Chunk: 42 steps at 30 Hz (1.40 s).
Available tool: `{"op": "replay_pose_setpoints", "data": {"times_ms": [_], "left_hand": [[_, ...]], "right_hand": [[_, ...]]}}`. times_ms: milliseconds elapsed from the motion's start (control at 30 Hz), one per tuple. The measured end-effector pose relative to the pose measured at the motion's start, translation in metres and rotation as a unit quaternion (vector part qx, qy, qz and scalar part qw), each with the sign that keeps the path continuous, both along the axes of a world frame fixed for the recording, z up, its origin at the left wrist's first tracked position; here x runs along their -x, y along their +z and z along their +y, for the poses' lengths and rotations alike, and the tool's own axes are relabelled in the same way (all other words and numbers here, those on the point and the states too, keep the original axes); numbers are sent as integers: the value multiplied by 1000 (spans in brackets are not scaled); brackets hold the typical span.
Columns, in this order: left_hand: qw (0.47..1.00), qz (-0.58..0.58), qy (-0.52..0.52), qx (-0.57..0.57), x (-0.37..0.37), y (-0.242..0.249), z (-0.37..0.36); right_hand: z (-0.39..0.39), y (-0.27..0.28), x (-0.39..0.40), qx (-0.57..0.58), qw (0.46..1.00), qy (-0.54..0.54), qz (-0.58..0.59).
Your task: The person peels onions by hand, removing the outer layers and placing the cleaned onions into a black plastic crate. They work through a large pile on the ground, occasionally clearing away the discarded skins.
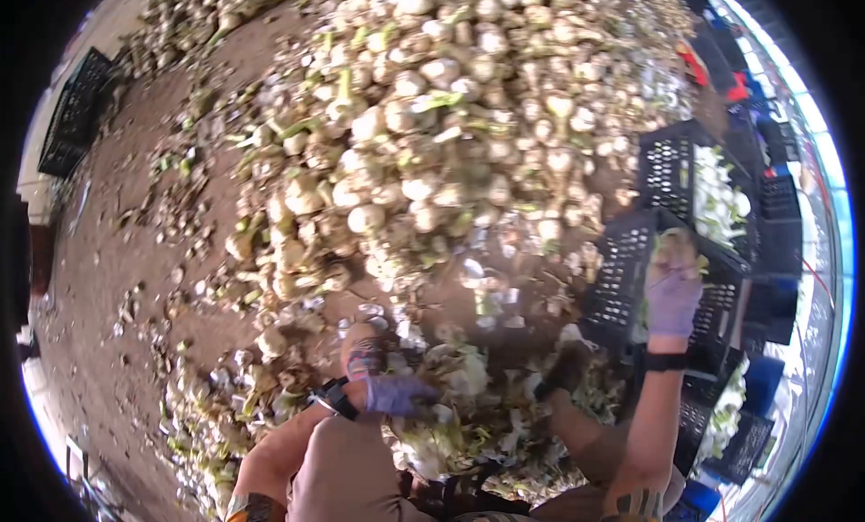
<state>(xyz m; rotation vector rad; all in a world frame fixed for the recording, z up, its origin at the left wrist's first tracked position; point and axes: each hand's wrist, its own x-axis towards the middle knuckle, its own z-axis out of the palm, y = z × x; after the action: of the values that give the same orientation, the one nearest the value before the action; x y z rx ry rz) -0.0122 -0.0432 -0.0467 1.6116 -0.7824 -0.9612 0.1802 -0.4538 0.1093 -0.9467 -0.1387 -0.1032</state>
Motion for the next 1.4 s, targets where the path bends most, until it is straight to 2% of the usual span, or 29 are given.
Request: {"op": "replay_pose_setpoints", "data": {"times_ms": [33, 67, 100, 133, 167, 200, 233, 300, 333, 400, 467, 500, 533, 600, 667, 700, 733, 800, 833, 867, 900, 933, 1000, 1067, 1133, 1233, 1300, 1333, 1400], "left_hand": [[995, -71, 41, 50, -2, -12, 0], [986, -74, 135, -66, -13, -5, 0], [952, -95, 248, -148, -32, 14, 10], [906, -128, 390, -101, -36, 8, 18], [879, -140, 435, -135, -46, 3, 28], [845, -57, 522, -103, -54, 15, 38], [831, -49, 542, -119, -58, 23, 45], [816, -45, 559, -137, -57, 23, 54], [815, -41, 563, -131, -51, 14, 56], [811, 28, 577, -95, -37, 10, 55], [782, 136, 608, 3, -27, -1, 49], [780, 142, 609, 4, -26, 1, 47], [766, 203, 607, 57, -28, 7, 47], [729, 302, 587, 181, -43, 31, 44], [720, 344, 546, 256, -49, 39, 37], [719, 375, 514, 279, -56, 50, 35], [720, 375, 513, 281, -56, 51, 34], [772, 270, 542, 192, -53, 51, 32], [772, 270, 543, 192, -52, 53, 31], [814, 155, 549, 113, -50, 57, 30], [838, 37, 543, 29, -48, 61, 30], [846, -82, 525, -55, -45, 63, 30], [842, -92, 530, -44, -40, 46, 32], [833, -219, 508, 7, -37, 33, 33], [818, -211, 535, 21, -33, 37, 30], [829, -241, 504, -33, -32, 38, 32], [855, -97, 509, -30, -34, 46, 35], [854, -96, 510, -30, -33, 46, 34], [788, 134, 590, 117, -33, 50, 30]], "right_hand": [[38, -16, 19, 122, 983, -29, 136], [75, -27, 35, 244, 931, -58, 264], [109, -37, 42, 198, 933, 40, 298], [168, -38, 56, 416, 861, 8, 293], [197, -57, 63, 441, 874, 42, 202], [227, -68, 69, 439, 869, 100, 207], [248, -90, 71, 525, 823, 159, 145], [287, -122, 84, 562, 815, 112, 83], [301, -128, 85, 582, 792, 112, 146], [317, -140, 78, 443, 841, 78, 302], [312, -146, 72, 472, 843, 65, 250], [311, -131, 72, 362, 882, 73, 294], [304, -129, 72, 292, 911, 98, 275], [292, -101, 76, 245, 880, 150, 378], [289, -94, 82, 248, 874, 143, 392], [286, -92, 83, 203, 878, 143, 409], [285, -91, 85, 157, 880, 144, 425], [288, -89, 94, 161, 886, 136, 413], [292, -88, 98, 165, 892, 128, 401], [298, -86, 102, 169, 898, 122, 389], [315, -73, 100, 97, 887, 92, 441], [315, -73, 102, 96, 887, 93, 441], [313, -75, 104, 105, 893, 112, 424], [308, -73, 103, 129, 892, 153, 406], [307, -78, 106, 132, 879, 140, 436], [300, -82, 105, 170, 860, 166, 453], [304, -77, 105, 173, 860, 167, 450], [305, -75, 104, 174, 861, 167, 447], [297, -78, 105, 198, 857, 196, 434]]}}
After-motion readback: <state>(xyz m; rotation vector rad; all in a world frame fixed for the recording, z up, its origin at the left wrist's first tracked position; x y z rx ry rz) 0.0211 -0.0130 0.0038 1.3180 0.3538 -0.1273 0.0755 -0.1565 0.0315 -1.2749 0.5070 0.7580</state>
